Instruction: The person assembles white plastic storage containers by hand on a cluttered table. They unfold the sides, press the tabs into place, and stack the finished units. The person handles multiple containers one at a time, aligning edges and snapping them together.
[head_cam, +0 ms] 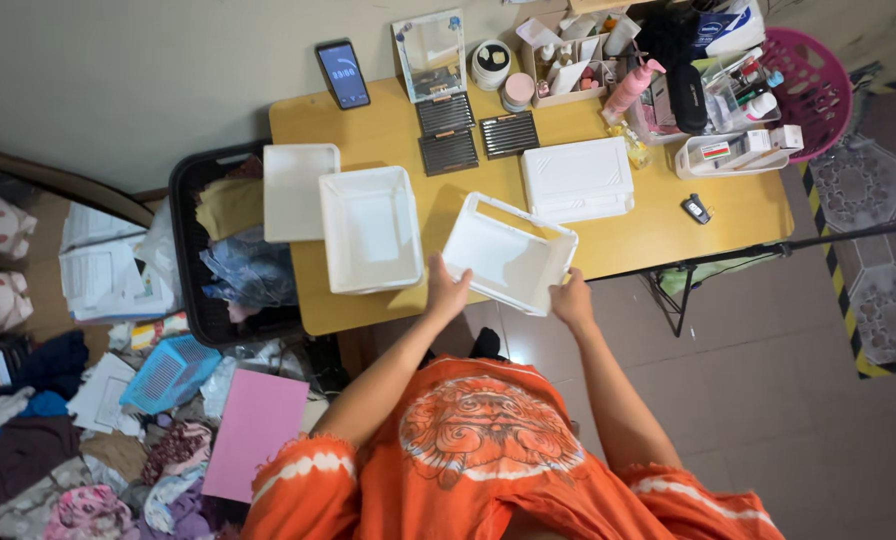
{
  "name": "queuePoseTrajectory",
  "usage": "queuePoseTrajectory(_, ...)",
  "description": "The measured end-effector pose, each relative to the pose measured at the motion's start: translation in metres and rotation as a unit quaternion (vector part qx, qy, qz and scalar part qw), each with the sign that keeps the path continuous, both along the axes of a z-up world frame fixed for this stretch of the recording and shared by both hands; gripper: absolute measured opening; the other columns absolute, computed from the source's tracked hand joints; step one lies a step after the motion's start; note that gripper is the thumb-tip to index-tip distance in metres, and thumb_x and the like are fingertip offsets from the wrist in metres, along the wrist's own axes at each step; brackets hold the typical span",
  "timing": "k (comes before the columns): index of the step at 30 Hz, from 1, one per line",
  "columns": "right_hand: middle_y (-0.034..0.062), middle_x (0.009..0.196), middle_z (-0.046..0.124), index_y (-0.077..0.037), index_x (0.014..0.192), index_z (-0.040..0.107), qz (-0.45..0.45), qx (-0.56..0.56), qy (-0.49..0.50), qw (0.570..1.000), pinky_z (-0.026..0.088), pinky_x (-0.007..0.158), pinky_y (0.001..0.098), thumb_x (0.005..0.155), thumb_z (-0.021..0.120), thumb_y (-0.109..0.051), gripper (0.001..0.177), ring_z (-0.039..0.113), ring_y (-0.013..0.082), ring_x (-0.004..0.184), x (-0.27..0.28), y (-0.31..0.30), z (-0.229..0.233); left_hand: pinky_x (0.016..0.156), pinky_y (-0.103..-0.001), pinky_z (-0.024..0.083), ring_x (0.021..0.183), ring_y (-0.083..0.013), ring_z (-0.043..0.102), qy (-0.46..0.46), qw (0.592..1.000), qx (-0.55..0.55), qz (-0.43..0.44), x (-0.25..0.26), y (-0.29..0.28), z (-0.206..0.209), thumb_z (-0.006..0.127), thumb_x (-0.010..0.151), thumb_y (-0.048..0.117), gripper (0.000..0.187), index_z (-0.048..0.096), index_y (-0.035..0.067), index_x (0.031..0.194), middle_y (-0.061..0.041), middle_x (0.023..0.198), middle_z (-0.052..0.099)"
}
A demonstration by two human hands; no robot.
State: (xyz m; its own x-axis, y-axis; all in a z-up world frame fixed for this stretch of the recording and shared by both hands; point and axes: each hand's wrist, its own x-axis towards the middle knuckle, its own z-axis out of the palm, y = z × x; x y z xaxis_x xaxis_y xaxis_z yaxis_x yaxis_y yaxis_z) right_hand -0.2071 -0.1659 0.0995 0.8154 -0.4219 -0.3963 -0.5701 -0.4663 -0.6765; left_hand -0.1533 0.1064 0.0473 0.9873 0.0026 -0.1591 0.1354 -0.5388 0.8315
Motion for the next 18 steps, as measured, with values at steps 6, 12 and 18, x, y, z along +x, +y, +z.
queuePoseTrajectory(6, 0.0244, 0.102, 0.068, 0.004, 0.143, 0.033, -0.072, 0.199, 0.005, 0.977, 0.058, 0.059, 0.0392, 0.085, 0.062, 0.003, 0.065, 0.071, 0.0316, 0.077, -0.008, 0.019, 0.006, 0.124, -0.045, 0.014, 0.152, -0.0497, 0.016, -0.015, 0.993, -0.060, 0.104, -0.006, -0.021, 0.012, 0.072, 0.093, 0.026, 0.096, 0.013, -0.021, 0.152, -0.042, 0.160, 0.018)
queuePoseTrajectory(12, 0.0254, 0.123, 0.059, 0.003, 0.136, 0.030, -0.092, 0.355, -0.027, 0.930, 0.064, 0.072, 0.0417, 0.088, 0.058, 0.006, 0.056, 0.072, 0.0317, 0.098, -0.010, 0.045, -0.005, 0.106, -0.043, 0.048, 0.127, -0.0404, 0.062, 0.035, 0.986, -0.123, 0.103, -0.033, -0.048, 0.031, 0.067, 0.090, 0.018, 0.078, 0.029, -0.011, 0.152, -0.032, 0.139, 0.060)
queuePoseTrajectory(18, 0.0259, 0.111, 0.064, 0.003, 0.133, 0.035, -0.098, 0.380, 0.015, 0.920, 0.061, 0.066, 0.0381, 0.089, 0.064, 0.003, 0.052, 0.072, 0.0326, 0.088, -0.008, 0.071, 0.013, 0.102, -0.044, 0.049, 0.121, -0.0445, 0.061, 0.051, 0.995, -0.016, 0.084, -0.009, -0.041, 0.019, 0.058, 0.083, -0.001, 0.089, 0.008, -0.012, 0.156, -0.035, 0.134, 0.057)
